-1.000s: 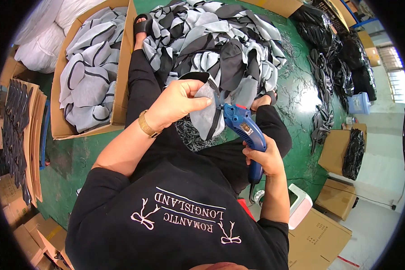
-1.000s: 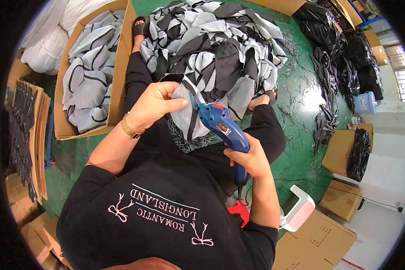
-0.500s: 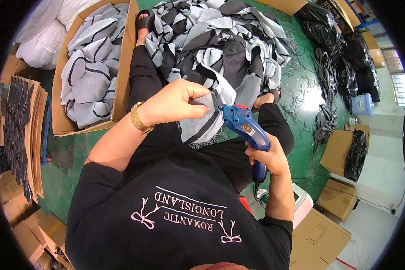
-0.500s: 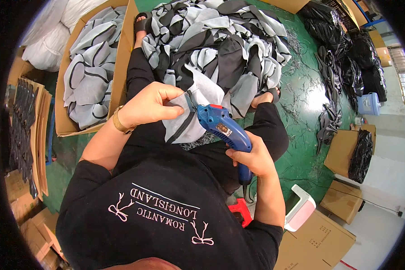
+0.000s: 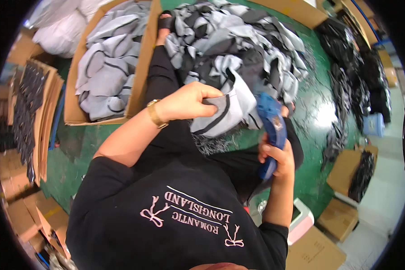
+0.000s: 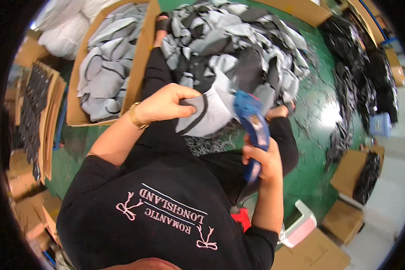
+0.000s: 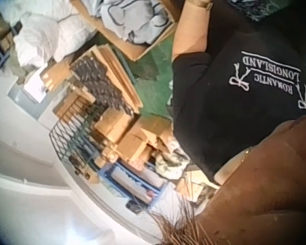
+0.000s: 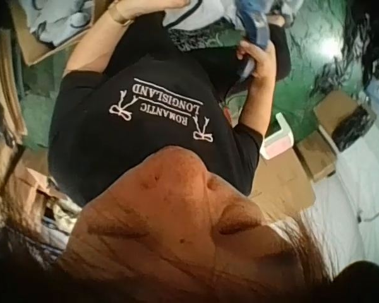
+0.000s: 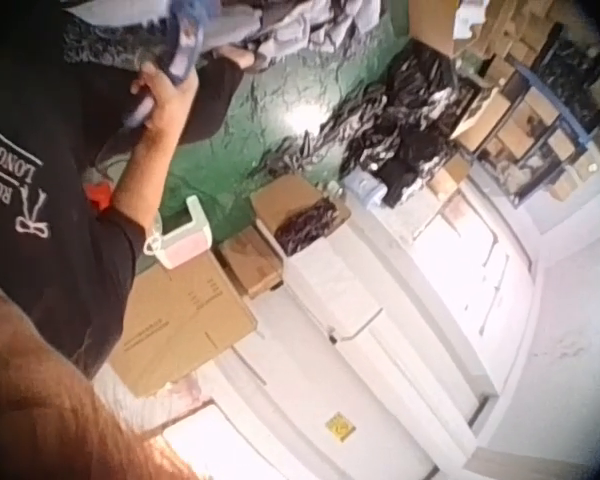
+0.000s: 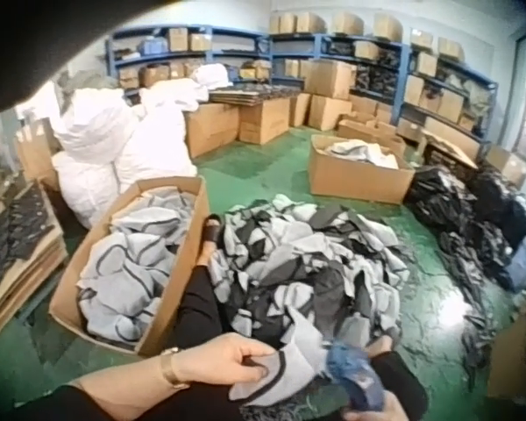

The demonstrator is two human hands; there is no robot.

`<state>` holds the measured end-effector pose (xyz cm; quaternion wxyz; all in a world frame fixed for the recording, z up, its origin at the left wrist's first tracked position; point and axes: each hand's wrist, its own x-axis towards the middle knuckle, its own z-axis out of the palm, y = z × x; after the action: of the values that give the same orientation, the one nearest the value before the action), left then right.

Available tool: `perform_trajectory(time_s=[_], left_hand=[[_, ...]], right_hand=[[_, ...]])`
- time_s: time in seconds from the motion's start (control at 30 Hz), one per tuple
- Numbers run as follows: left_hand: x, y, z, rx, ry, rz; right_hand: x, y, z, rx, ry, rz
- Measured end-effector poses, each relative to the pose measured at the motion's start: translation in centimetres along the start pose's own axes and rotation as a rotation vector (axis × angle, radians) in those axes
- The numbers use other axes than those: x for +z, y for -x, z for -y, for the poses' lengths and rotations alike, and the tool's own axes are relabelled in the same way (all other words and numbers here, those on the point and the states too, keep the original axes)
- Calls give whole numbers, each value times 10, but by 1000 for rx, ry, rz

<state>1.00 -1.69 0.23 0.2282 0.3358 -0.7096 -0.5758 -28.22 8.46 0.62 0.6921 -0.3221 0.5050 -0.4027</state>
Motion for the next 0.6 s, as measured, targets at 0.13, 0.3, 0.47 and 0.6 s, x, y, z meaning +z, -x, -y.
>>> perform_trajectory(time_s=[0.13,0.3,0.47,0.6], left_hand=[[-31,-1,40,-86,326,-357],[-135,37,41,36,225,-1179],[-181,58,85,98,405,-1562],[-129,9,124,-218,477,-986]], right_hand=[[-11,-5,3,-103,-81,-76],[-24,-16,5,-141,-118,-78],[-35,-35,7,-143,-170,-92],[-49,-46,3,-120,-250,-96]])
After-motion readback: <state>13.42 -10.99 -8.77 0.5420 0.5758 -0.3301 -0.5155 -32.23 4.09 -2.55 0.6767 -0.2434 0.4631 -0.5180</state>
